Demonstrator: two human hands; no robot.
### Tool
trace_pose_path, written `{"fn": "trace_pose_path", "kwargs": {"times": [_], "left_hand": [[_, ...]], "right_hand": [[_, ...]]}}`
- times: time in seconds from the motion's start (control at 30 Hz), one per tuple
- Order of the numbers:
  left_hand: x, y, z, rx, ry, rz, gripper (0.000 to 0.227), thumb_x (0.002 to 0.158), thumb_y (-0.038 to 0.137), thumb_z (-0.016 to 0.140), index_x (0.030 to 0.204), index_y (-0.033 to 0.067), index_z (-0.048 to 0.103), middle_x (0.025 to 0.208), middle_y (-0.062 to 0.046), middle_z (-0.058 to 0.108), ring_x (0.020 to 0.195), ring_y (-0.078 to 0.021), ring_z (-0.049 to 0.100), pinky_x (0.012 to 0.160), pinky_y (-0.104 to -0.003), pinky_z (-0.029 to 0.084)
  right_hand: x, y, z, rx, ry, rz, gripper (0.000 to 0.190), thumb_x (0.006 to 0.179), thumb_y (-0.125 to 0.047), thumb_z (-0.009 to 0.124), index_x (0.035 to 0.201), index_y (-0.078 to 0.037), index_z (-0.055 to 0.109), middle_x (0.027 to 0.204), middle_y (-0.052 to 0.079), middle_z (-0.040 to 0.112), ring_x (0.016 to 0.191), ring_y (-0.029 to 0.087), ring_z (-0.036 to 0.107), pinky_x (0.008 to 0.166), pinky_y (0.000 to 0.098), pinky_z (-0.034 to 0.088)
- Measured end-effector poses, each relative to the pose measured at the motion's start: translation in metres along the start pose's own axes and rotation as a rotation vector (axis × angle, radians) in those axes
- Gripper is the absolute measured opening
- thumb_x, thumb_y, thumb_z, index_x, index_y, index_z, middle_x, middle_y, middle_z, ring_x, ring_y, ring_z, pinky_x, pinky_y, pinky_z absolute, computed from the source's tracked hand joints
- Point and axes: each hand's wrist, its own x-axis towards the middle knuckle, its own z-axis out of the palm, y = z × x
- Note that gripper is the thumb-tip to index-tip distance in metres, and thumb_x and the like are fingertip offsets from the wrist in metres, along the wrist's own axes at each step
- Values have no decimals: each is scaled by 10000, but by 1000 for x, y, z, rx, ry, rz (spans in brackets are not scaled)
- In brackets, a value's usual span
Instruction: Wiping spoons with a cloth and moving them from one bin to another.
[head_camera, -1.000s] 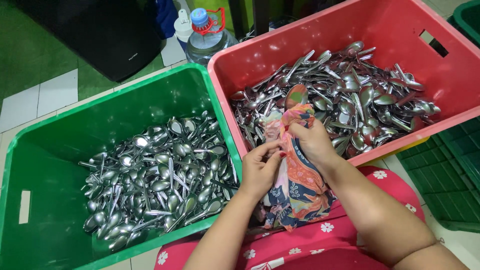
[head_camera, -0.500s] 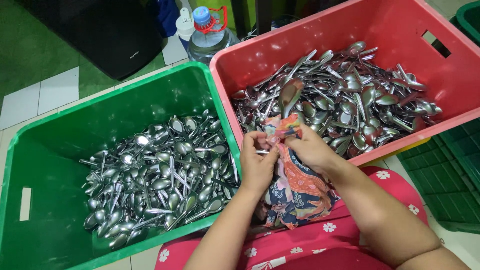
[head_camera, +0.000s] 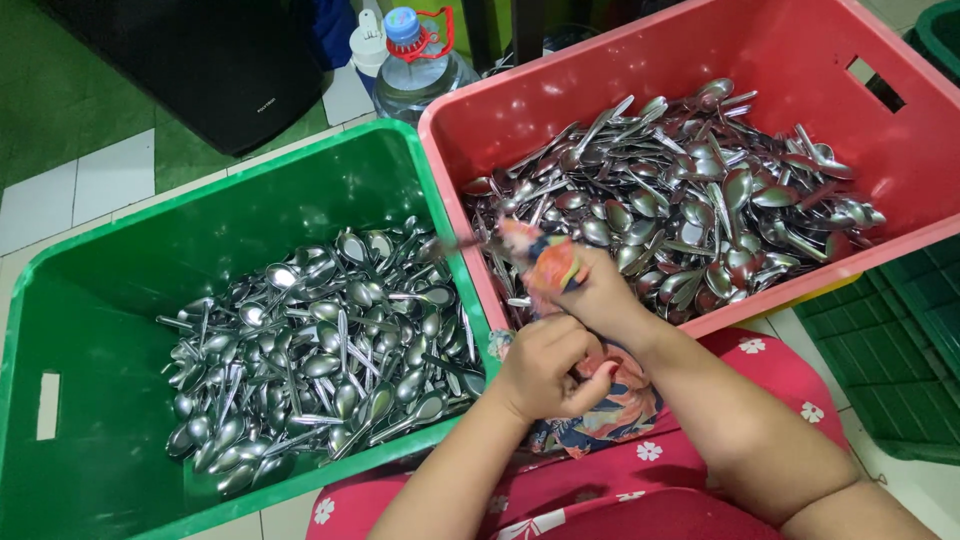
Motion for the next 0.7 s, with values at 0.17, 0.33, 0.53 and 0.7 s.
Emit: {"fn": "trace_pose_path", "kwargs": {"times": [0.17,0.33,0.53,0.7], "left_hand": [[-2,-1,1,8,0,-14,194,869,345,669,802,178,599,703,-22,518,614,-266,599,590,-363,509],[-2,-8,6,98,104,-29,251,834,383,704,949,169,641,822,-39,551,771,-275,606,729,-395,521],[24,19,-15,-106,-209,-444,812,868,245,718,1425,-161,290,1247,-485,481,1179,-669,484,984,-734,402],[-6,-21,16,197,-628,-442,267,898,295,556,893,35,618,733,-189,669,762,-462,688,669,-552,543]], "right_hand": [[4,-27,4,193,32,74,163,764,-1,807,882,-87,735,818,-15,717,749,66,613,736,262,531],[8,-67,-11,549,444,424,107,971,-172,655,945,-88,717,804,52,684,704,129,637,741,318,557],[12,-64,-56,610,381,447,355,1048,-414,514,1104,-103,678,1082,105,735,1024,235,710,1027,404,508],[2,-25,-92,627,127,612,219,967,-237,641,1037,-46,721,912,147,750,824,292,753,750,474,614]]}}
